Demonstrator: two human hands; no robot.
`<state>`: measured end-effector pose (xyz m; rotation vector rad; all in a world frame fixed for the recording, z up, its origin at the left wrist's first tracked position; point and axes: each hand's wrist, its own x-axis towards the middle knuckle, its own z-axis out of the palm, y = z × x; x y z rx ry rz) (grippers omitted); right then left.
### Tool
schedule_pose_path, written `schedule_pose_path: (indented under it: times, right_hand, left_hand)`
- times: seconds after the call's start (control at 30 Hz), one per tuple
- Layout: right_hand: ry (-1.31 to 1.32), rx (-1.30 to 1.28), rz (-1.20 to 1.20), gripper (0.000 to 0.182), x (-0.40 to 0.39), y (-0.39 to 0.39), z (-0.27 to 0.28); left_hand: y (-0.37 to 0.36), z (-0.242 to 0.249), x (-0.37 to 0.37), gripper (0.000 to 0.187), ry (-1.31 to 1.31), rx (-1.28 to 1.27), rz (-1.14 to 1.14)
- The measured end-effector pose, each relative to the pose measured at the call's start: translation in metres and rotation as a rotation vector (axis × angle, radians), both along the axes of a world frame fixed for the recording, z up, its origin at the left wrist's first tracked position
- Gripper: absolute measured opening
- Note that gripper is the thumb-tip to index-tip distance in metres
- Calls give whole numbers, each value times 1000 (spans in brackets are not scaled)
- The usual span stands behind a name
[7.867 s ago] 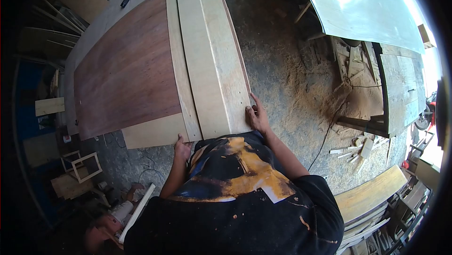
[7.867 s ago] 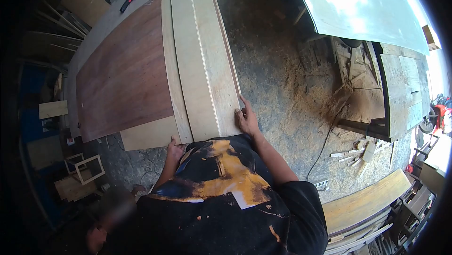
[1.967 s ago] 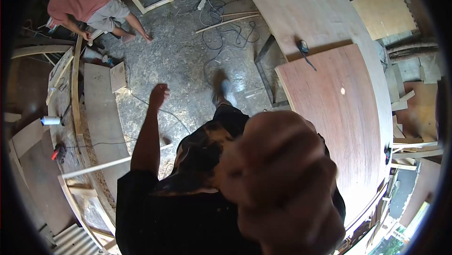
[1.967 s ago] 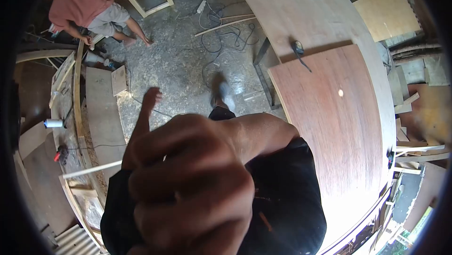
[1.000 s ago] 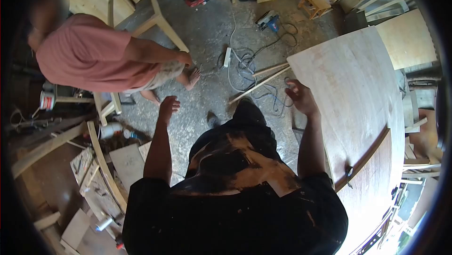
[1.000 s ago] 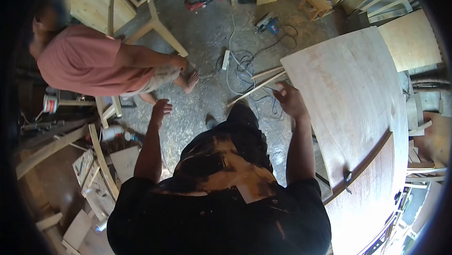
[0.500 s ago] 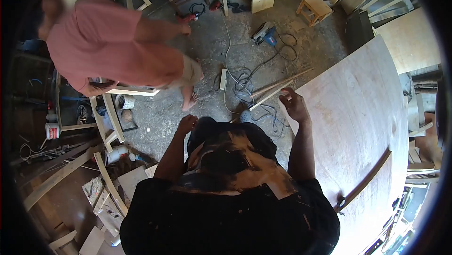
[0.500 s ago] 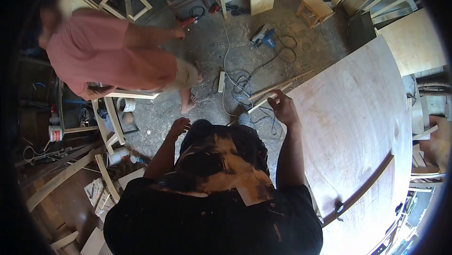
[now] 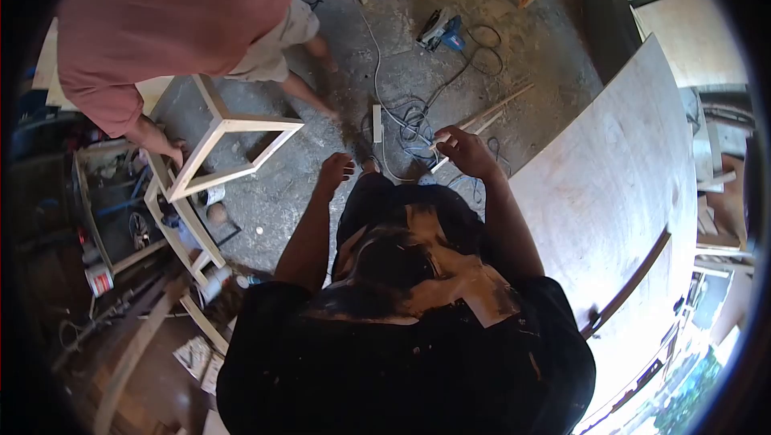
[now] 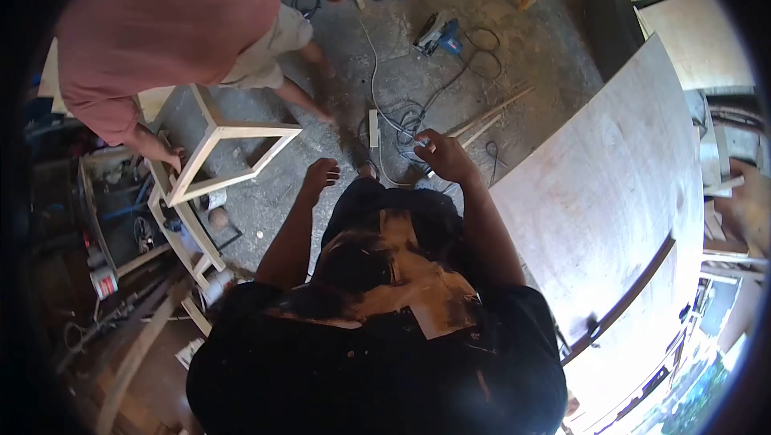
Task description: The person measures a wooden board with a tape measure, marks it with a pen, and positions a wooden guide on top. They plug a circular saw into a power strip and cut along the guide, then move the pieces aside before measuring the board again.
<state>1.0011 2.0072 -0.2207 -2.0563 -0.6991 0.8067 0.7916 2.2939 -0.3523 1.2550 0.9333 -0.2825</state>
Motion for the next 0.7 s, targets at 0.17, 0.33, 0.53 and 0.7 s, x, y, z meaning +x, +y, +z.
schedule_pose_path:
  times: [0.17, 0.33, 0.53, 0.7]
  right_hand:
    - [547, 70, -269, 25, 15, 81, -73]
    - [757, -32, -296, 17, 11, 139, -206]
    - [684, -344, 131, 28, -11, 143, -539]
    - [212, -811, 352, 57, 22, 184, -776]
  left_hand:
    - [19, -75, 16, 25, 8, -80, -167]
    - [11, -155, 44, 26, 91, -279, -5]
    - [-66, -267, 17, 21, 198, -443, 382]
    - [-98, -300, 28, 11, 395, -389, 274]
